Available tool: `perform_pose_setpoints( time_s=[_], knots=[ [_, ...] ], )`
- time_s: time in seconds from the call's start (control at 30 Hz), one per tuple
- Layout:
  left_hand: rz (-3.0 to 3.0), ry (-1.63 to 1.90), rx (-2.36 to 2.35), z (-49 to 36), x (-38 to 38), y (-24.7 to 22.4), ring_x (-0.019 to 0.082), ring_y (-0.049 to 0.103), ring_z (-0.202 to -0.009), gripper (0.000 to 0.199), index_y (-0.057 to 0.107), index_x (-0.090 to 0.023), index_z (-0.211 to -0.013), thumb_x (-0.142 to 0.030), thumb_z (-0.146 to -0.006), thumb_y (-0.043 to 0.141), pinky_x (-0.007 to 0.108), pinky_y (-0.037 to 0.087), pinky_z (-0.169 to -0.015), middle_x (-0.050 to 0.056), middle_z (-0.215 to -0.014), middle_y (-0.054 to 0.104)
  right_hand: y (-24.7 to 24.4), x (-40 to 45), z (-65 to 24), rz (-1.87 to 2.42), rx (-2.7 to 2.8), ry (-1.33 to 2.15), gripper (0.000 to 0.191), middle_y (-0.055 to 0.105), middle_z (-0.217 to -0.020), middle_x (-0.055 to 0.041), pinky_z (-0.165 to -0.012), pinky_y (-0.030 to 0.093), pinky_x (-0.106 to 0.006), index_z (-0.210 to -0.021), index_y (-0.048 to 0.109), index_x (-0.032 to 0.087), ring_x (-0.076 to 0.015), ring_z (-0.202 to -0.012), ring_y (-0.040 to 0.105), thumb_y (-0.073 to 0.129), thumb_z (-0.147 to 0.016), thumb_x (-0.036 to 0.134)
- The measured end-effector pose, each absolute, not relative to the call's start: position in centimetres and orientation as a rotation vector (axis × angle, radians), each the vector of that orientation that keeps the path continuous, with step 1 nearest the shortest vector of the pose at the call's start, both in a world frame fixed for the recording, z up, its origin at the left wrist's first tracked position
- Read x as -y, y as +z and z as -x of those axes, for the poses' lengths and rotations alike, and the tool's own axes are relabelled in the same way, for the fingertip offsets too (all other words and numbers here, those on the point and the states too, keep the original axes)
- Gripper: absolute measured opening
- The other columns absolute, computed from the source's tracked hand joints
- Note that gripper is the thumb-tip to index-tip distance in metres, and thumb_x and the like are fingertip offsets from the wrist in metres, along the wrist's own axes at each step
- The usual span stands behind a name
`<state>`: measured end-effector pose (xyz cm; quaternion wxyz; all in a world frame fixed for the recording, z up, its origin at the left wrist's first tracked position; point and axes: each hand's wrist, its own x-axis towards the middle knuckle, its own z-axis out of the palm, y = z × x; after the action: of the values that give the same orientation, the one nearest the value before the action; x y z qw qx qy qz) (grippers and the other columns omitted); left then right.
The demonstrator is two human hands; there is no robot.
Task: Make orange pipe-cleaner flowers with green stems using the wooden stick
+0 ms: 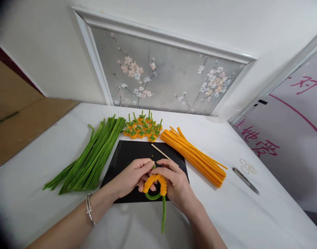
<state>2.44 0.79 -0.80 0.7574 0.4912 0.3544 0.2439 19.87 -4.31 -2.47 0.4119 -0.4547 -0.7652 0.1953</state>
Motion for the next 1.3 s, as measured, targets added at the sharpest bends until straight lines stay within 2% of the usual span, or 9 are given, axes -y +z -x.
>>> perform_pose_setpoints(
  time_s=[0.1, 0.23, 0.33, 0.43, 0.53, 0.6, 0.7, 0.9, 1.3],
  knots=[
    [-1.082, 0.532, -0.785, -2.4, -0.7, -0.6, 0.013, 0.068, -0.048, 0.038, 0.051, -0.016, -0.078, -0.053, -0.085, 0.056, 0.01, 0.037, -0.031, 0.0, -0.062, 0.064, -2.7, 4.2, -19.9, 1.151, 1.949, 0.39, 0.028, 0.06, -0.117, -0.011, -0.077, 0.057, -0.03, -0.099, 0.071, 0.023, -0.0195, -0.098, 0.064, 0.049, -0.088, 0.009],
    [-1.077, 0.586, -0.837, -2.0, -1.1, -0.2, 0.012, 0.068, -0.054, 0.038, 0.055, -0.018, -0.099, -0.054, -0.089, 0.05, 0.011, 0.04, -0.034, 0.001, -0.071, 0.063, -2.7, 4.0, -20.2, 1.156, 1.94, 0.142, 0.023, 0.064, -0.115, -0.0115, -0.078, 0.056, -0.036, -0.093, 0.072, 0.023, -0.0218, -0.095, 0.063, 0.051, -0.09, 0.013],
    [-1.006, 0.625, -0.878, -1.5, -1.6, 0.0, 0.013, 0.068, -0.063, 0.042, 0.054, -0.02, -0.106, -0.057, -0.089, 0.048, 0.017, 0.051, -0.046, 0.003, -0.081, 0.065, -2.4, 3.7, -20.5, 1.162, 1.915, -0.052, 0.024, 0.071, -0.097, -0.0084, -0.084, 0.053, -0.043, -0.093, 0.071, 0.024, -0.0245, -0.096, 0.061, 0.052, -0.09, 0.01],
    [-0.965, 0.578, -0.824, -1.1, -1.7, -0.1, 0.015, 0.069, -0.072, 0.038, 0.055, -0.019, -0.108, -0.051, -0.086, 0.057, 0.021, 0.055, -0.054, 0.006, -0.091, 0.067, -2.1, 3.7, -20.7, 1.203, 1.853, -0.131, 0.018, 0.068, -0.079, -0.007, -0.078, 0.054, -0.04, -0.09, 0.069, 0.021, -0.0224, -0.083, 0.06, 0.055, -0.088, 0.01],
    [-1.021, 0.419, -0.702, -1.1, -1.2, -0.4, 0.017, 0.07, -0.082, 0.041, 0.059, -0.017, -0.112, -0.034, -0.078, 0.073, 0.025, 0.057, -0.065, 0.009, -0.102, 0.067, -2.2, 4.0, -20.6, 1.259, 1.783, -0.212, 0.015, 0.064, -0.08, -0.0085, -0.07, 0.053, -0.034, -0.088, 0.067, 0.018, -0.0198, -0.076, 0.061, 0.054, -0.088, 0.011],
    [-0.986, 0.412, -0.556, -1.7, -0.8, -0.7, 0.022, 0.066, -0.102, 0.051, 0.058, -0.02, -0.121, -0.027, -0.074, 0.078, 0.031, 0.057, -0.08, 0.011, -0.118, 0.063, -2.3, 4.4, -20.2, 1.28, 1.803, -0.288, 0.018, 0.063, -0.084, -0.0094, -0.068, 0.053, -0.032, -0.092, 0.068, 0.019, -0.0187, -0.075, 0.061, 0.052, -0.089, 0.01],
    [-0.809, 0.73, -0.509, -2.6, -0.3, -0.7, 0.018, 0.061, -0.112, 0.032, 0.06, -0.021, -0.118, -0.033, -0.088, 0.064, 0.031, 0.05, -0.094, 0.009, -0.123, 0.062, -2.4, 4.7, -19.2, 1.262, 1.898, -0.324, 0.025, 0.062, -0.084, -0.0088, -0.067, 0.053, -0.029, -0.096, 0.068, 0.019, -0.0176, -0.075, 0.061, 0.047, -0.09, 0.006],
    [-0.667, 0.789, -0.6, -2.8, -0.9, -0.5, 0.017, 0.07, -0.089, 0.019, 0.063, -0.014, -0.101, -0.025, -0.096, 0.049, 0.032, 0.057, -0.082, 0.011, -0.108, 0.069, -2.8, 4.5, -18.1, 1.216, 1.916, -0.175, 0.024, 0.063, -0.092, -0.0111, -0.075, 0.055, -0.03, -0.102, 0.066, 0.016, -0.0186, -0.086, 0.062, 0.048, -0.09, 0.004],
    [-0.728, 0.875, -0.92, -2.1, -2.2, -0.6, 0.018, 0.072, -0.07, 0.02, 0.058, -0.015, -0.098, -0.032, -0.096, 0.047, 0.029, 0.061, -0.059, 0.01, -0.088, 0.073, -3.1, 4.6, -18.0, 1.287, 1.947, -0.1, 0.015, 0.064, -0.068, -0.003, -0.06, 0.045, -0.026, -0.083, 0.063, 0.016, -0.0141, -0.061, 0.06, 0.052, -0.093, 0.015]
  ],
)
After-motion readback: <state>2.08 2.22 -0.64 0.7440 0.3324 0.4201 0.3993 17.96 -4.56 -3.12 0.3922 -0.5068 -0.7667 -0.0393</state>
